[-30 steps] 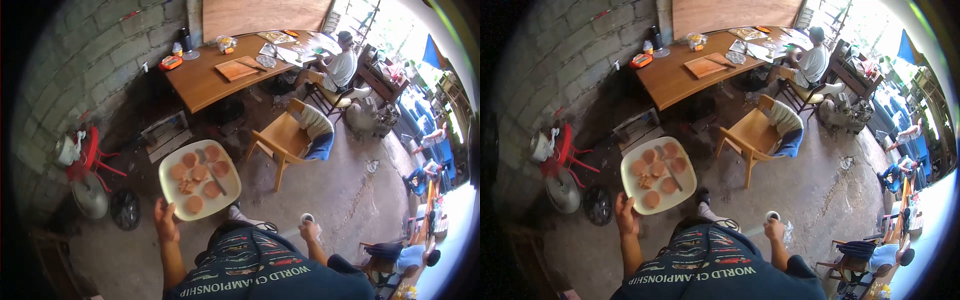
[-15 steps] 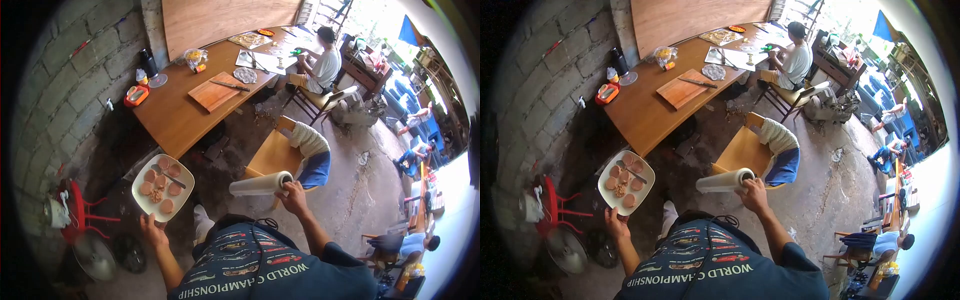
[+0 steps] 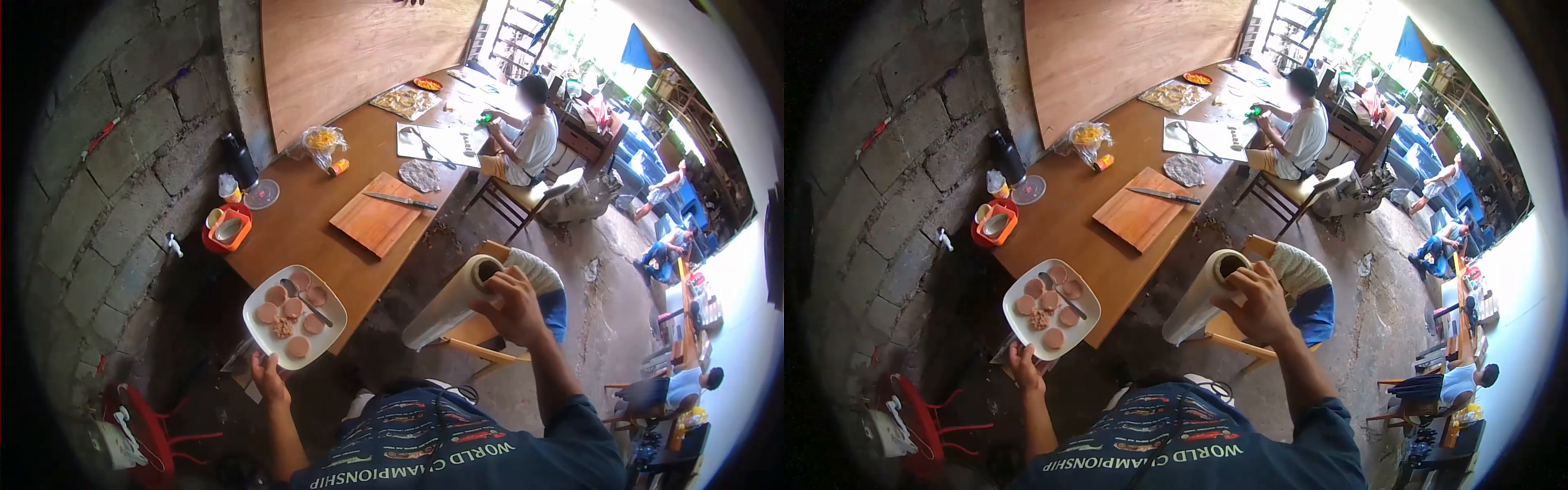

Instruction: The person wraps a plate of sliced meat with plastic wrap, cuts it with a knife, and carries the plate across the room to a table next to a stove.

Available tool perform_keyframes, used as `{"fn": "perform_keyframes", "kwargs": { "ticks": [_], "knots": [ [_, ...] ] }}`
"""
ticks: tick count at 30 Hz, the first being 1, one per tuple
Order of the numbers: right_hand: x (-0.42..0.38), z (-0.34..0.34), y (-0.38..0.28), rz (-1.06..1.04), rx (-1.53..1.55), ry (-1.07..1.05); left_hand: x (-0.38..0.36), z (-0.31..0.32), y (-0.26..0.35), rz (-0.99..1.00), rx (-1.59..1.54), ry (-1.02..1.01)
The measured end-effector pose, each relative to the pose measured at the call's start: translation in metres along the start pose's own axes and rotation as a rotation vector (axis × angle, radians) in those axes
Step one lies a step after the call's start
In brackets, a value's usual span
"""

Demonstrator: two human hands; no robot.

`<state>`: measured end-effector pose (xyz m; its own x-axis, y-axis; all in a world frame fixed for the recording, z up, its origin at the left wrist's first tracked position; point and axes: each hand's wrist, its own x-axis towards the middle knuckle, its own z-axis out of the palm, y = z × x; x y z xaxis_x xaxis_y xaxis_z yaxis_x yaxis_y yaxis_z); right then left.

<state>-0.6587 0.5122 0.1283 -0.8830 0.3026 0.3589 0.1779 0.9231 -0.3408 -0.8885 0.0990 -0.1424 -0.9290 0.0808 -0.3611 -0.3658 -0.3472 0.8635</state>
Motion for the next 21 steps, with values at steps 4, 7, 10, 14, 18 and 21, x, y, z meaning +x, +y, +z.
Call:
{"fn": "perform_keyframes", "kwargs": {
  "ticks": [4, 7, 10, 14, 18, 21],
  "knots": [
    [0.047, -0.017, -0.023, -0.047, 0.020, 0.027, 0.058, -0.001, -0.029, -0.052, 0.010, 0.027],
    [0.071, -0.012, -0.038, -0.040, 0.042, 0.042, 0.091, -0.004, -0.053, -0.096, -0.008, 0.055],
    [0.090, 0.008, -0.050, -0.061, 0.053, 0.086, 0.110, -0.010, -0.062, -0.122, -0.013, 0.087],
    [0.111, 0.041, -0.051, -0.114, 0.076, 0.105, 0.124, -0.010, -0.086, -0.143, -0.035, 0.082],
    [0.133, 0.058, -0.064, -0.118, 0.138, 0.109, 0.133, -0.009, -0.084, -0.189, 0.015, 0.098],
    [0.147, 0.066, -0.062, -0.181, 0.129, 0.096, 0.144, -0.012, -0.089, -0.185, 0.002, 0.102]
  ]
}}
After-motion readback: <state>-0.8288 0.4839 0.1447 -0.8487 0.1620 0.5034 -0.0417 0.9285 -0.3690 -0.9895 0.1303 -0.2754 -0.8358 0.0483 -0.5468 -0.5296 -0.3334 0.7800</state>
